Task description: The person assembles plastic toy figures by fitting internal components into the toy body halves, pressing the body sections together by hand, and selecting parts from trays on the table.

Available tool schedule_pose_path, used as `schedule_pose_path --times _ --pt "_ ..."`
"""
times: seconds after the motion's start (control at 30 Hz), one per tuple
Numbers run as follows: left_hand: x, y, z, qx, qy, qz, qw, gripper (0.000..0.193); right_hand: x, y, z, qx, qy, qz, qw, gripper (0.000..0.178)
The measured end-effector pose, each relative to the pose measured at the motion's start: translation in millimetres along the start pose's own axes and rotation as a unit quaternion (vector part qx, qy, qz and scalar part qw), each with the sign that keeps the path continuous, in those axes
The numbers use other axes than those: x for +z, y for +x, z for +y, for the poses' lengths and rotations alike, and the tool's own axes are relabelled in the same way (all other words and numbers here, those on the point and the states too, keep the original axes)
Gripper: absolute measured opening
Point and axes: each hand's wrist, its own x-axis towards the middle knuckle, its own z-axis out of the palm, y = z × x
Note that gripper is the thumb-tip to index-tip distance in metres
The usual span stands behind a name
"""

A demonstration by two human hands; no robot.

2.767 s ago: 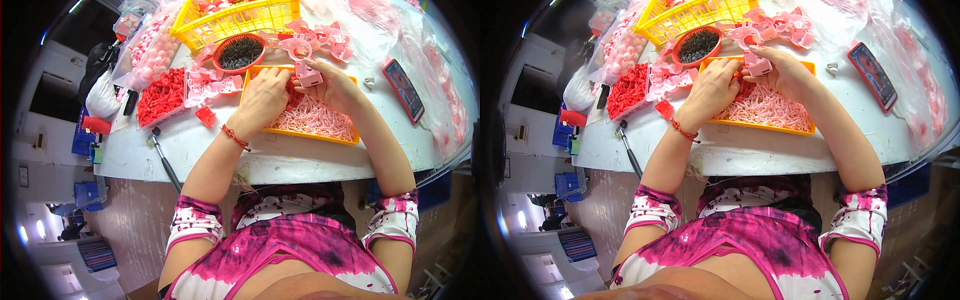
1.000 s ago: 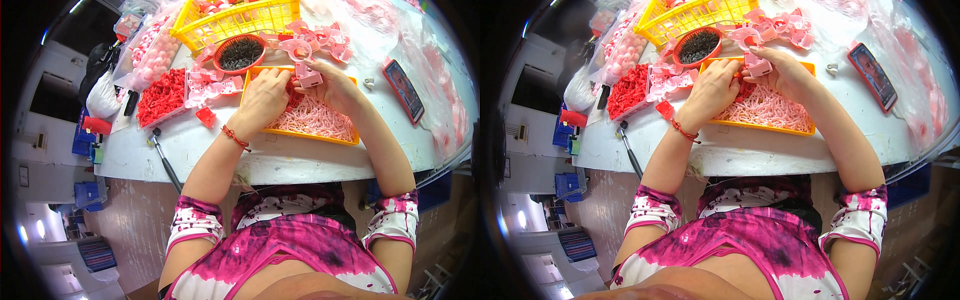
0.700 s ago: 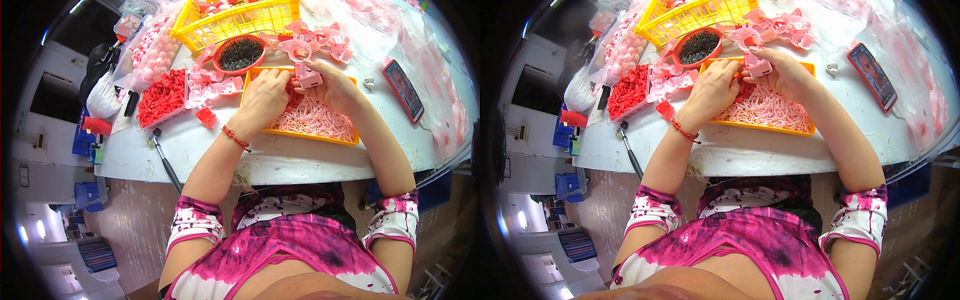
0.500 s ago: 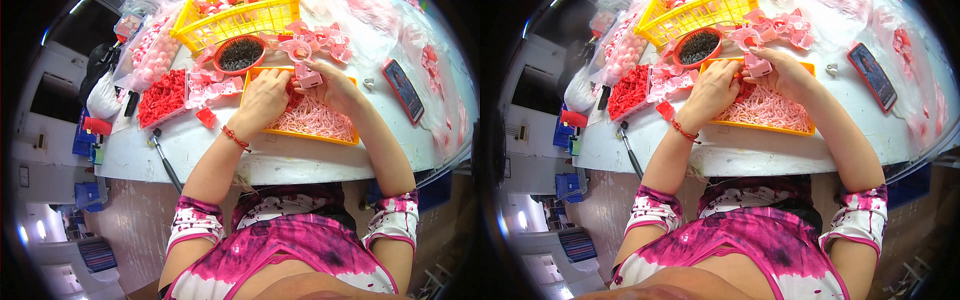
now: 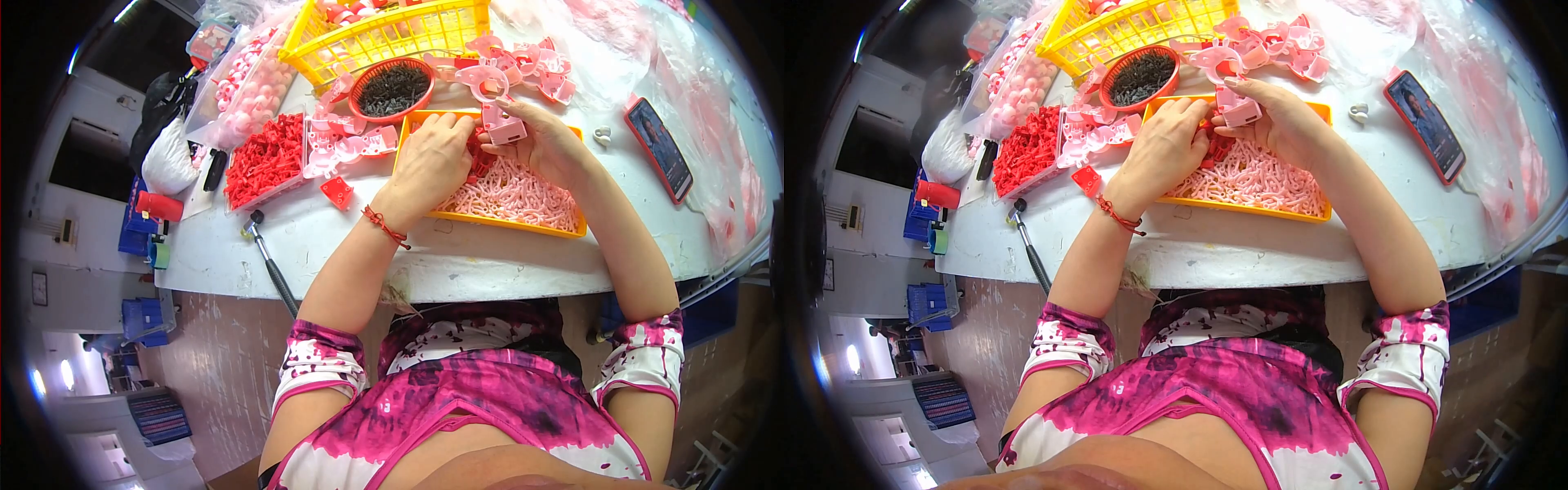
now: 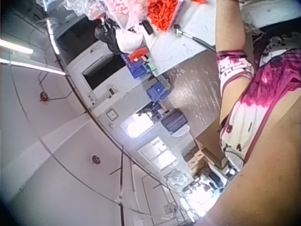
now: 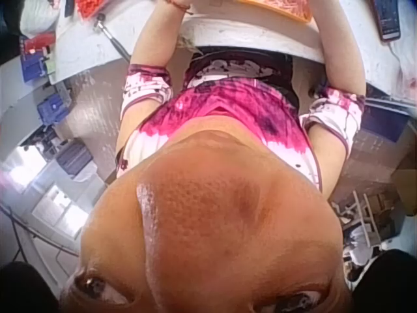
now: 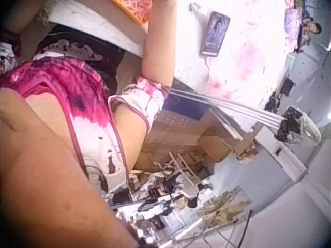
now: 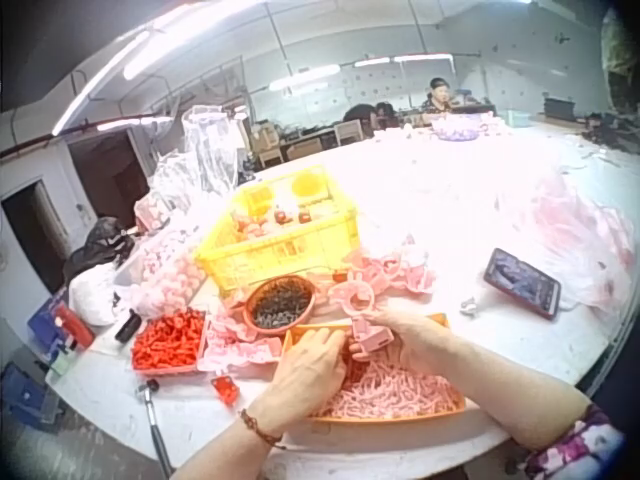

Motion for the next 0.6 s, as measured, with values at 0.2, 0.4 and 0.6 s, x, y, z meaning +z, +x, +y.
schedule_pose_path --times 0.2,0.4,0.6 --pt "0.1 0.0 -0.3 0.002 -0.004 0.007 1.000 0.021 -0.6 0.4 0.4 -0.001 0.005 -0.003 1.000 0.028" --pt "0.1 -0.1 -0.1 0.003 -0.003 0.008 1.000 0.021 -1.3 0.1 0.3 0.004 0.008 -0.004 1.000 0.027" --pt "0.2 -0.1 0.0 0.005 0.001 0.007 1.000 0.020 -0.8 -0.4 0.1 0.004 0.002 0.001 1.000 0.028"
